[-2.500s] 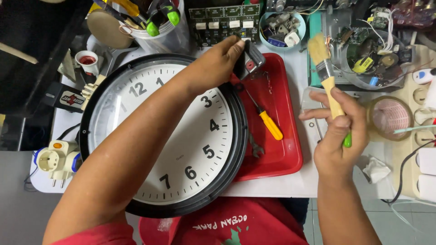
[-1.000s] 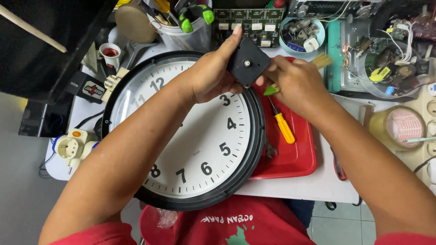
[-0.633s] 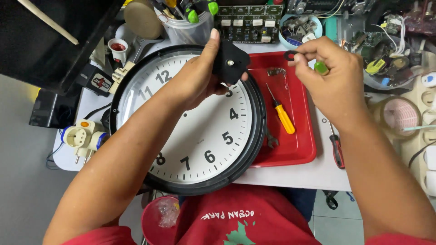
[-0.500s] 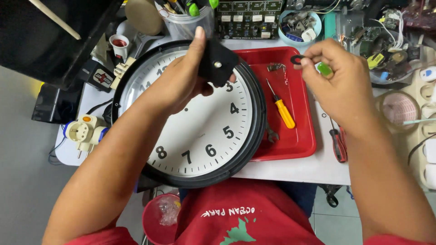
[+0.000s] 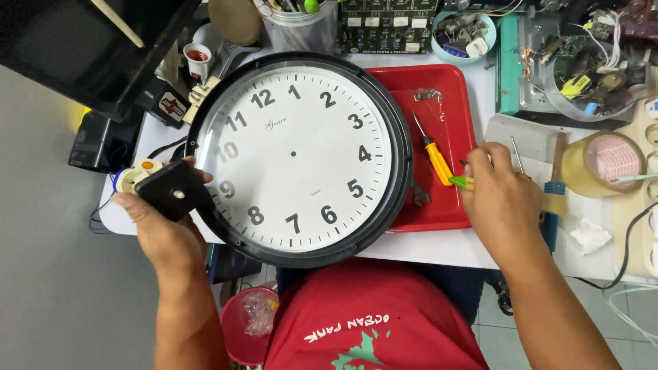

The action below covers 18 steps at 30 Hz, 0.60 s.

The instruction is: Cleaning a clock mechanism with a brush and installing a battery to test it.

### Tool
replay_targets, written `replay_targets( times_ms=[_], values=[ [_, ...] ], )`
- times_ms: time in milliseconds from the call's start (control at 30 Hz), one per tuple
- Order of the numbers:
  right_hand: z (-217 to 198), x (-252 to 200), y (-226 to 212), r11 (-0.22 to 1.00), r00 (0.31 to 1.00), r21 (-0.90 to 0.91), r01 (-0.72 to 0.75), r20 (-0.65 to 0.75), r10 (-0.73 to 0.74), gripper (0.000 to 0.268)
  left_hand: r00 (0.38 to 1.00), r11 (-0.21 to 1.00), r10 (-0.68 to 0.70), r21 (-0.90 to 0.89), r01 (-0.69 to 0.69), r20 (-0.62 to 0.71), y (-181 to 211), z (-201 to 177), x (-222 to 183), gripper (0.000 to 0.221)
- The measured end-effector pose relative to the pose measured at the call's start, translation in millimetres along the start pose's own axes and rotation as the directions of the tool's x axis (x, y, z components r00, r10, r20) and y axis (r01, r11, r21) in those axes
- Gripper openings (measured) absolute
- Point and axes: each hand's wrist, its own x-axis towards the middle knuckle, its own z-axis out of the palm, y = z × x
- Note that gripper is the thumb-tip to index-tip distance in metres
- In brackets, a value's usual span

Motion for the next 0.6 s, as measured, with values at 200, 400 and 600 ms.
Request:
replay_targets(
  times_ms=[200, 400, 600],
  values=[
    [2, -7, -5, 0.997, 0.983, -0.014, -0.073, 0.167, 0.074, 0.040, 0.999, 0.981, 0.036, 0.192, -0.036, 0.006, 13, 24, -4, 0.097],
    [-2, -19, -4, 0.997, 0.986, -0.026, -0.072, 0.149, 0.075, 0.047, 0.988, 0.947, 0.120, 0.287, -0.142, 0.094, 2, 26, 7, 0.100],
    [-4, -28, -4, 0.995, 0.994, -0.065, -0.072, 0.083, 0.078, 0.048, 0.987, 0.967, 0.040, 0.245, -0.077, 0.153, -9, 33, 12, 0.090]
  ],
)
